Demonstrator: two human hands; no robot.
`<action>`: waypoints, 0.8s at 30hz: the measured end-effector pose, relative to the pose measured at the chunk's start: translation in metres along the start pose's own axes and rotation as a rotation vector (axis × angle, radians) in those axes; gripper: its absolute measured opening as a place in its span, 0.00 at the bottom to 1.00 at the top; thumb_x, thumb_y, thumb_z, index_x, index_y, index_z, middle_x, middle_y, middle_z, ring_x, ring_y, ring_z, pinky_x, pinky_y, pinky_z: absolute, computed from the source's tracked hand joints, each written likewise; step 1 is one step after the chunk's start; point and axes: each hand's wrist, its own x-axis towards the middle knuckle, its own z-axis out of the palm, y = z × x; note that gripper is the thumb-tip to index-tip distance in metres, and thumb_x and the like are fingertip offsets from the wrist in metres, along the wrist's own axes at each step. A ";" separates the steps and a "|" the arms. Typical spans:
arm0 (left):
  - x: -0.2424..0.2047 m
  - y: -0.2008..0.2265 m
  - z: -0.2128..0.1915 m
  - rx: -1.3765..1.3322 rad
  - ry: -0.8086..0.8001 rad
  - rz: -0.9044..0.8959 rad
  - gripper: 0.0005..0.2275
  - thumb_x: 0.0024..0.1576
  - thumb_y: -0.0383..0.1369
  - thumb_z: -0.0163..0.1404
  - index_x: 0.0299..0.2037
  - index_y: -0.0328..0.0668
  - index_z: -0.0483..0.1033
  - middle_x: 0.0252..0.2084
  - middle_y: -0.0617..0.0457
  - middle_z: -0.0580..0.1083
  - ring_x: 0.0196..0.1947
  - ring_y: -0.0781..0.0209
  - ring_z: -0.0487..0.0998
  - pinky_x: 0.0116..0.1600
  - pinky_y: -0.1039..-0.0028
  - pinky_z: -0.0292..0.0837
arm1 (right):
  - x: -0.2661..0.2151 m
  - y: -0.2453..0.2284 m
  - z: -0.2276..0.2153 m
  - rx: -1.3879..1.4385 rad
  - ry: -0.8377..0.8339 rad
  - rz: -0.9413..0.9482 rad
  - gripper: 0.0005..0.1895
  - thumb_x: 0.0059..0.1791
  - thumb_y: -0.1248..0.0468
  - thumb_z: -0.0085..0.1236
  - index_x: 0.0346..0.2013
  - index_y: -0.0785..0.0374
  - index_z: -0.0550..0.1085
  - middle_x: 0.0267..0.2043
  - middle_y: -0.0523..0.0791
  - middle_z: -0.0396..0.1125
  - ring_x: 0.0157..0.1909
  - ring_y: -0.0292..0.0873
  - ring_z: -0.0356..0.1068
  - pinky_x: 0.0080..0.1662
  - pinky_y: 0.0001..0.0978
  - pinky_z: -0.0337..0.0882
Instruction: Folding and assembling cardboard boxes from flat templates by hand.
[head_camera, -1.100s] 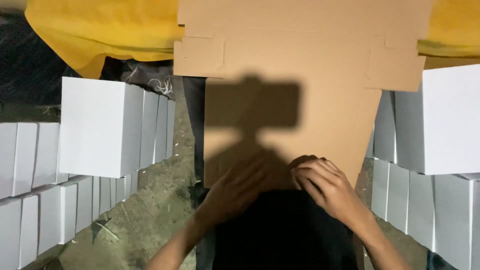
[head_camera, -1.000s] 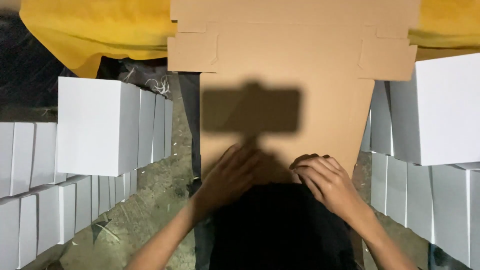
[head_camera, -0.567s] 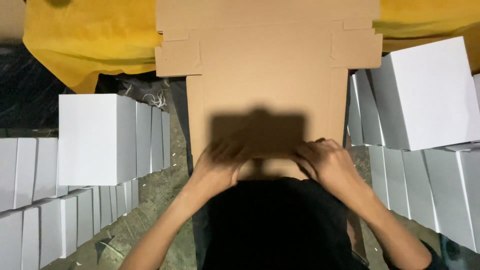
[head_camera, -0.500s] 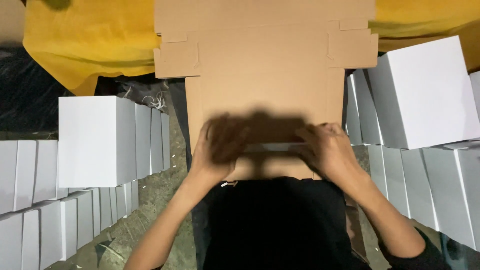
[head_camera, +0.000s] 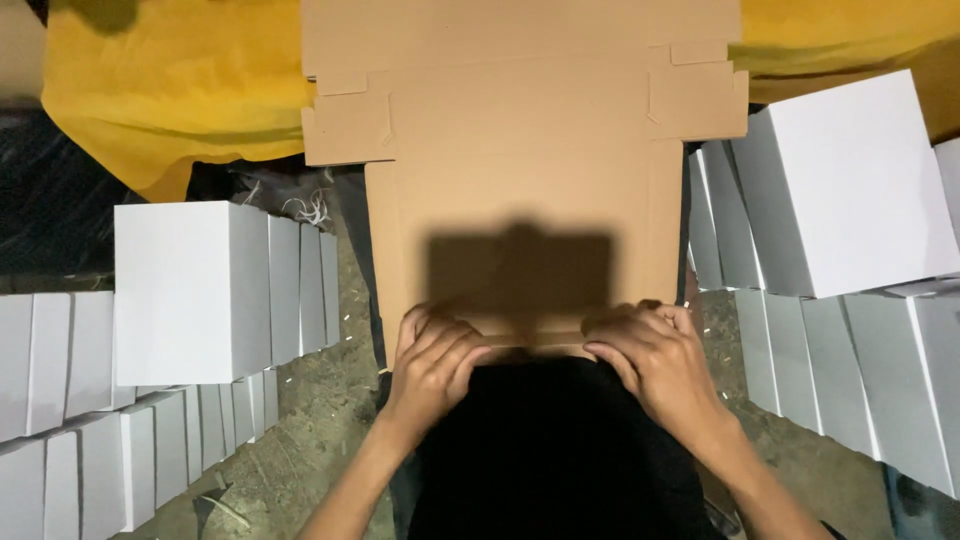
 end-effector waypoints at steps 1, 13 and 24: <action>-0.007 -0.008 0.010 -0.005 -0.005 0.000 0.05 0.62 0.41 0.54 0.37 0.59 0.83 0.36 0.68 0.80 0.39 0.66 0.80 0.59 0.55 0.69 | 0.000 0.010 0.012 0.000 -0.003 0.006 0.11 0.53 0.47 0.54 0.36 0.41 0.83 0.31 0.36 0.78 0.43 0.41 0.75 0.55 0.38 0.64; 0.040 -0.016 -0.018 -0.158 -0.145 -0.541 0.62 0.32 0.37 0.76 0.74 0.29 0.42 0.73 0.21 0.45 0.71 0.16 0.44 0.71 0.27 0.35 | 0.034 0.014 0.006 0.214 0.095 0.426 0.65 0.33 0.58 0.79 0.75 0.67 0.46 0.74 0.60 0.48 0.73 0.65 0.48 0.68 0.65 0.45; 0.040 -0.008 -0.027 -0.566 0.294 -1.033 0.35 0.56 0.27 0.57 0.73 0.32 0.54 0.71 0.29 0.61 0.69 0.38 0.64 0.68 0.50 0.64 | 0.046 -0.004 -0.018 0.539 0.285 0.861 0.42 0.43 0.64 0.71 0.66 0.73 0.59 0.66 0.65 0.62 0.69 0.69 0.60 0.62 0.63 0.62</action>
